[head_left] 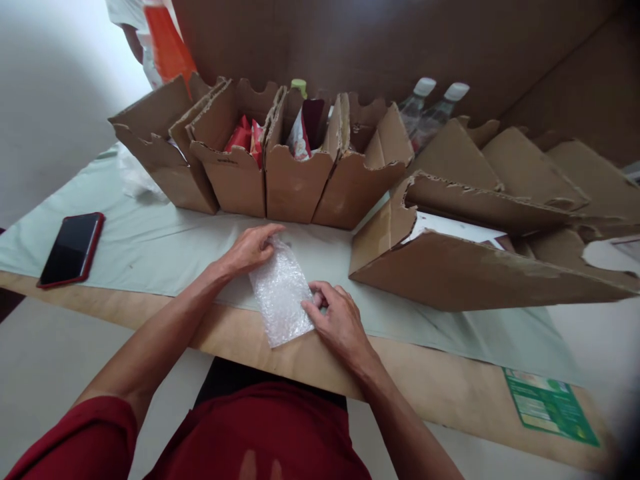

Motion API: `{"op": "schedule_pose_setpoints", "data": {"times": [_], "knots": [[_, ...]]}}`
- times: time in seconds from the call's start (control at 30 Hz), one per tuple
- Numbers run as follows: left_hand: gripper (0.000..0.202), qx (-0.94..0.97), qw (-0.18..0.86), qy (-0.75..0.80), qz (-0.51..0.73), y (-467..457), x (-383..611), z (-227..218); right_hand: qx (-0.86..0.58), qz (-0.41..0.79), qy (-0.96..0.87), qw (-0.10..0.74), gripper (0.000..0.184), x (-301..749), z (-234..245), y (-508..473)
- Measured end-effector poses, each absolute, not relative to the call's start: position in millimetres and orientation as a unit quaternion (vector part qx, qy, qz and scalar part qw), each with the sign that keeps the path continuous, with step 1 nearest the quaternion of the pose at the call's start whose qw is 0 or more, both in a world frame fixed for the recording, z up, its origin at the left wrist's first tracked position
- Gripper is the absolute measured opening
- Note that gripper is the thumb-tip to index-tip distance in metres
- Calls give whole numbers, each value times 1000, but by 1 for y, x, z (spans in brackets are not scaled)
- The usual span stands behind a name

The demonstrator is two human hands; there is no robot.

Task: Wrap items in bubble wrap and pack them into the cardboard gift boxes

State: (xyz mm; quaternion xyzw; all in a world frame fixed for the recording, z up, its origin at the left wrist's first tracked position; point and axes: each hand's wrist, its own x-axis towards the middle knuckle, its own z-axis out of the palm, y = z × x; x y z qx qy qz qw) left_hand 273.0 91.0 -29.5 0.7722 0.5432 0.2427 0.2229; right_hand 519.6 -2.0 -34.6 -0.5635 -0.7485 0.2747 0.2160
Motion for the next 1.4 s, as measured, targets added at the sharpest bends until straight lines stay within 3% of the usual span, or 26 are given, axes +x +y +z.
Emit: {"op": "schedule_pose_setpoints", "data": {"times": [0.1,0.17,0.3,0.37,0.5,0.6,0.67,0.8,0.97,1.17,1.27,1.4], "knots": [[60,785,210,537,225,93,273,-25,-558,284,-746,228,8,517,-31,-10],[62,796,196,533,209,96,275,-21,-552,303,-737,245,8,515,-31,-15],[63,823,147,525,157,106,289,-18,-558,335,-716,255,48,513,-34,-21],[62,827,135,527,141,111,298,-20,-555,312,-734,236,57,513,-35,-23],[53,823,113,536,150,101,303,-21,-533,275,-773,209,41,514,-38,-25],[48,819,80,517,236,63,289,-20,-516,282,-781,211,33,514,-38,-23],[47,834,83,472,273,27,275,-19,-514,292,-776,218,32,514,-39,-22],[59,889,111,379,231,-38,256,-22,-516,333,-752,240,30,517,-34,-20],[65,898,56,370,232,-67,265,-38,-524,454,-672,262,28,521,-22,-19],[49,852,9,405,331,-62,282,-49,-517,515,-621,287,27,521,-19,-17],[38,836,43,415,355,-61,284,-48,-521,495,-637,280,33,531,-16,-19],[30,809,104,434,382,-60,283,-46,-527,345,-729,269,50,554,-1,-28]]}}
